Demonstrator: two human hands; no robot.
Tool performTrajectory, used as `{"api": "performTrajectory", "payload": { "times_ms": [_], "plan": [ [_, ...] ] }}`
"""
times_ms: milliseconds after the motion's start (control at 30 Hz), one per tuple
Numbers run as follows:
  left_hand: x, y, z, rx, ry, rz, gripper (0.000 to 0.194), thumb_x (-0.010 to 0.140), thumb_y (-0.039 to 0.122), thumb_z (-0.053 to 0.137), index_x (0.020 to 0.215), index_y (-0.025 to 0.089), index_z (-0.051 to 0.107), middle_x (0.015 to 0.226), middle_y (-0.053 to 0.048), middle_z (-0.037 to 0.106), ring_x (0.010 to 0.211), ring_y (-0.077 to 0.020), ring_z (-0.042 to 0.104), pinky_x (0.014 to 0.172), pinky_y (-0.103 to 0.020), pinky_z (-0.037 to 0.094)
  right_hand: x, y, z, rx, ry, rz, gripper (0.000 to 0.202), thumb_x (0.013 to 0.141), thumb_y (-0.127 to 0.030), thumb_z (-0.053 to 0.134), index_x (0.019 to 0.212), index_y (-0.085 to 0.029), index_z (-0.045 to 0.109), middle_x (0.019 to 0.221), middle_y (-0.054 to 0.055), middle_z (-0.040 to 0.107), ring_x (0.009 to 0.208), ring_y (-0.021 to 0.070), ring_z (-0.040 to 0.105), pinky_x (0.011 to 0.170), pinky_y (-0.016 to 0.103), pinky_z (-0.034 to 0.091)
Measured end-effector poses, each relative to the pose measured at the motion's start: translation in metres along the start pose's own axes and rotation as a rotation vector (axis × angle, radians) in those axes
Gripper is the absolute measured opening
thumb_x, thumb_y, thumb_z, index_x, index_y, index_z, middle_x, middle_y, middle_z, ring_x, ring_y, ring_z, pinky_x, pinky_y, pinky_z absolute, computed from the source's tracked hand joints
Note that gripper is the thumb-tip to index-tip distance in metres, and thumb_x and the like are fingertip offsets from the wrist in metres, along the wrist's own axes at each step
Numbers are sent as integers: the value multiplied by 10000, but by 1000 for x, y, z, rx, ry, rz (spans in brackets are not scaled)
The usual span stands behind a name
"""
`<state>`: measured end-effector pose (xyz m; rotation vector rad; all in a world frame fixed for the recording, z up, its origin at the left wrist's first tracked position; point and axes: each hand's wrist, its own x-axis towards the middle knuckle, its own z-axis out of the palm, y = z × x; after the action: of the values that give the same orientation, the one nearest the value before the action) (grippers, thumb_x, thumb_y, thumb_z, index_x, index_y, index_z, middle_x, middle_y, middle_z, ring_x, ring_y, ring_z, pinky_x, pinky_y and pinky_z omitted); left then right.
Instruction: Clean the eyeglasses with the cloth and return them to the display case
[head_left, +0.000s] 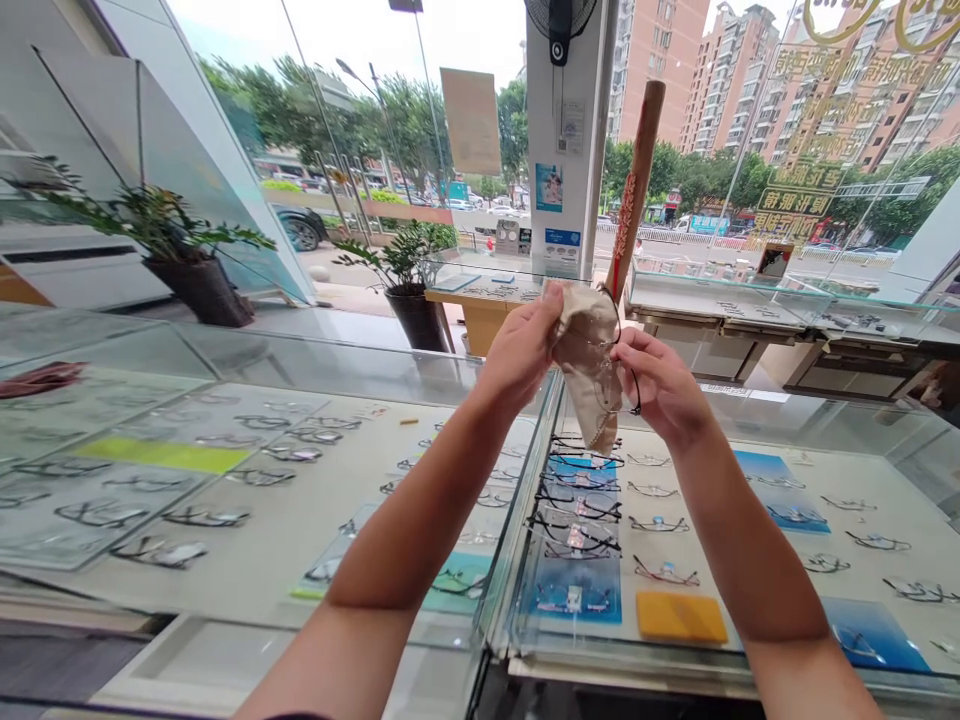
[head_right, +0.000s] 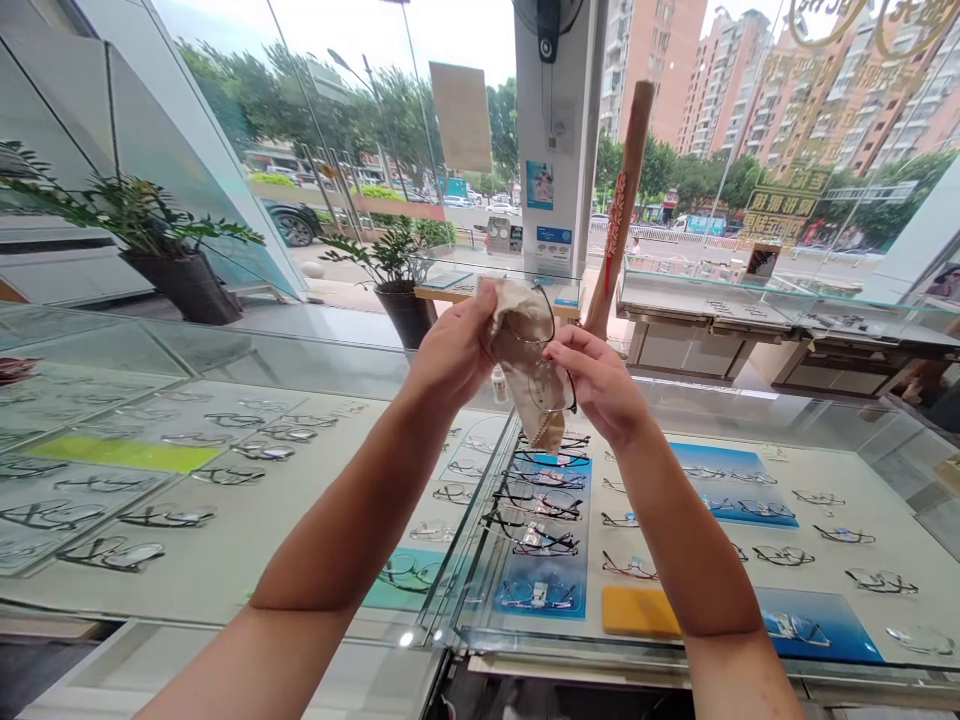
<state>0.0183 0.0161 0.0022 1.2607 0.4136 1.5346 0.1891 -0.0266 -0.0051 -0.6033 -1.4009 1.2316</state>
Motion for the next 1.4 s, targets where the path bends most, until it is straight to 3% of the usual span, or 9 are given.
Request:
{"api": "performTrajectory", "payload": {
  "times_ms": [167, 300, 500, 700, 833, 1000, 1100, 1200, 1400],
  "plan": [
    [13, 5, -17, -150, 151, 36, 185, 988, 389, 789, 970, 206, 767, 946, -56, 770, 1004, -190, 755, 848, -272, 630, 6, -1, -16, 59, 59, 8, 453, 699, -479, 906, 779, -215, 547, 1004, 38, 668, 998, 171, 617, 957, 324, 560],
    [16, 5, -20, -234, 231, -7, 94, 990, 285, 758, 973, 193, 752, 1005, -63, 786, 1013, -182, 747, 899, -270, 646, 4, -4, -17, 115, 47, 1, 402, 731, -454, 907, 799, -220, 588, 970, 24, 677, 970, 153, 630, 972, 316, 566],
    [20, 2, -24, -196, 236, -37, 116, 989, 318, 749, 1001, 203, 735, 1031, -69, 786, 973, -194, 752, 853, -276, 651, 2, -6, -16, 295, 36, 85, 454, 675, -436, 989, 825, -212, 623, 1033, 0, 696, 1033, 157, 690, 945, 316, 603],
    [15, 10, -22, -257, 125, -179, 299, 1067, 342, 612, 1310, 199, 711, 1135, -125, 775, 1000, -243, 768, 919, -403, 650, 1, -9, -17, 306, 68, 106, 545, 640, -515, 1001, 874, -215, 611, 1075, 26, 688, 1115, 236, 701, 1038, 474, 613],
    [5, 19, -11, -293, 87, -265, 442, 1120, 344, 510, 1540, 228, 582, 1161, -117, 756, 985, -223, 757, 942, -404, 640, 1, -4, -13, -36, 39, -60, 517, 761, -591, 903, 860, -213, 565, 980, 47, 681, 999, 216, 680, 965, 441, 595],
    [-9, 22, 6, -338, 4, -346, 482, 1147, 326, 444, 1615, 237, 522, 1138, -85, 753, 1083, -227, 748, 1053, -421, 603, -6, 8, 4, -911, 67, -487, 232, 1015, -371, 636, 873, -195, 583, 926, 56, 642, 895, 197, 585, 870, 379, 475],
    [-14, 21, 12, -330, -55, -401, 462, 1154, 320, 416, 1586, 237, 558, 1091, -69, 759, 1110, -222, 745, 1078, -424, 592, -10, 12, 14, -1302, 76, -500, 165, 1070, -253, 540, 931, -179, 590, 1025, 99, 656, 968, 239, 593, 891, 388, 440],
    [-15, 22, 11, -323, -93, -397, 450, 1153, 339, 411, 1556, 242, 586, 1105, -69, 762, 1164, -230, 735, 1096, -441, 583, -13, 13, 21, -1537, 69, -478, 187, 1105, -229, 479, 1008, -165, 626, 1079, 138, 658, 1012, 276, 595, 918, 406, 425],
    [-8, 24, 0, -244, -101, -303, 433, 1123, 416, 469, 1505, 270, 613, 1237, -97, 744, 1234, -295, 716, 1044, -532, 600, -17, 9, 23, -1590, -34, -452, 208, 1118, -209, 442, 1023, -156, 619, 1066, 143, 643, 1009, 279, 574, 939, 415, 406]
  ]
}}
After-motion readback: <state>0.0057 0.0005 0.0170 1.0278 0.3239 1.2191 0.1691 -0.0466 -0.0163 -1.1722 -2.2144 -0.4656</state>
